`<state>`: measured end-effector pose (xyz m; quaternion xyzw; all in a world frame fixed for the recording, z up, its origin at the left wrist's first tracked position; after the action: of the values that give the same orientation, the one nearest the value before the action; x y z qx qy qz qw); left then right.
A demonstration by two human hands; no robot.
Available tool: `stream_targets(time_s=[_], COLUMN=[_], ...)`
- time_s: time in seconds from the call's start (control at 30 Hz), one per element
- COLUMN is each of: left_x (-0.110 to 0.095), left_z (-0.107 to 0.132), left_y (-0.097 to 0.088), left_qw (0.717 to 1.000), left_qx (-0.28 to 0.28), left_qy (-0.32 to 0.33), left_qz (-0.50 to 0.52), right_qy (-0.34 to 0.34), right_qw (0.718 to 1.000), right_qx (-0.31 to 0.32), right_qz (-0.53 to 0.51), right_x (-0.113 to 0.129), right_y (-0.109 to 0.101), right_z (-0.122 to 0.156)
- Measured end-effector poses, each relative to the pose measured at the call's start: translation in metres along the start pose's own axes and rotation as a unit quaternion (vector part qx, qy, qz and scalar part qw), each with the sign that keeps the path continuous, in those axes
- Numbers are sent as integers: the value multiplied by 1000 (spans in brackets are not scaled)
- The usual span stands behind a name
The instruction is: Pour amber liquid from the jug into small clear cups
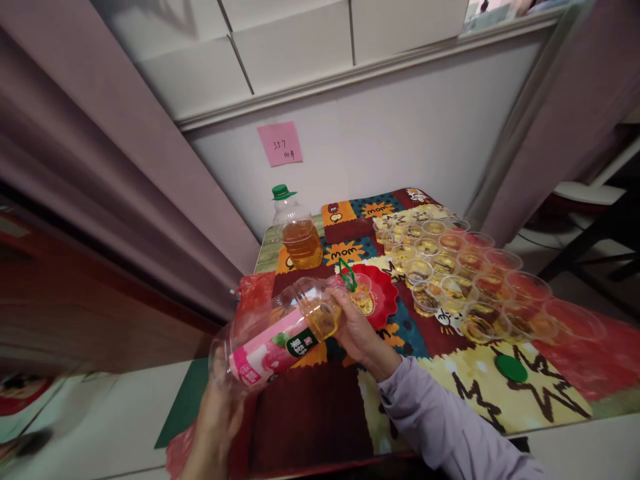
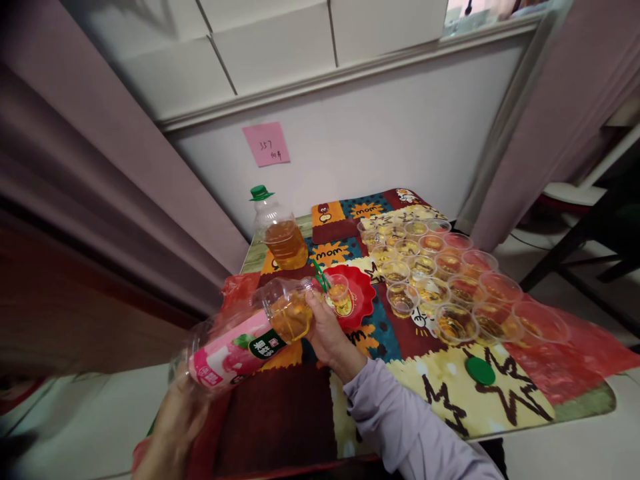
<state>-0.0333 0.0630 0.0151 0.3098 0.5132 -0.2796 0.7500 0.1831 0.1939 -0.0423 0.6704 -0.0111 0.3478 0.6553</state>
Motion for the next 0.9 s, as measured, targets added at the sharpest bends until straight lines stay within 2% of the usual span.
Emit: stream_targets(time_s=[0.1,0.3,0.47,0.53,0.63,0.73,0.9], left_x=[14,40,61,65,60,51,36], left_z=[-7,-17,-27,-27,-23,-19,-17], left_y=[-4,8,0,-3,-5,0,28], left_qw=[1000,993,993,994,991,975,922], left_qx=[10,82,95,101,107,135,222], left_qy=[5,11,-9,2,78,166,243], left_qz=[29,81,67,43,-3,-56,-206], right_qy=[-43,-94,-174,-201,-232,-249,-238], right_qw=[998,978,933,910,869,825,771], right_qx=[-23,-51,-3,26,60,61,58], right_qz=[32,180,316,362,433,503,588], right_x=[10,44,62,64,64,63,57], right_y=[6,31,65,78,97,113,132], right_z=[6,22,27,28,30,30,31])
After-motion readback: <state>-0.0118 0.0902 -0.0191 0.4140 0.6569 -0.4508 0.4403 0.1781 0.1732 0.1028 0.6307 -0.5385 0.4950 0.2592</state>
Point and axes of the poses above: each hand's wrist, its own z-axis away from the middle knuckle, its own y-axis out of the palm, x = y × z, the point moved 6 cm from there along -z, towards the middle knuckle, and after that the axes turned 4 degrees about x, right-handed, at the moved point
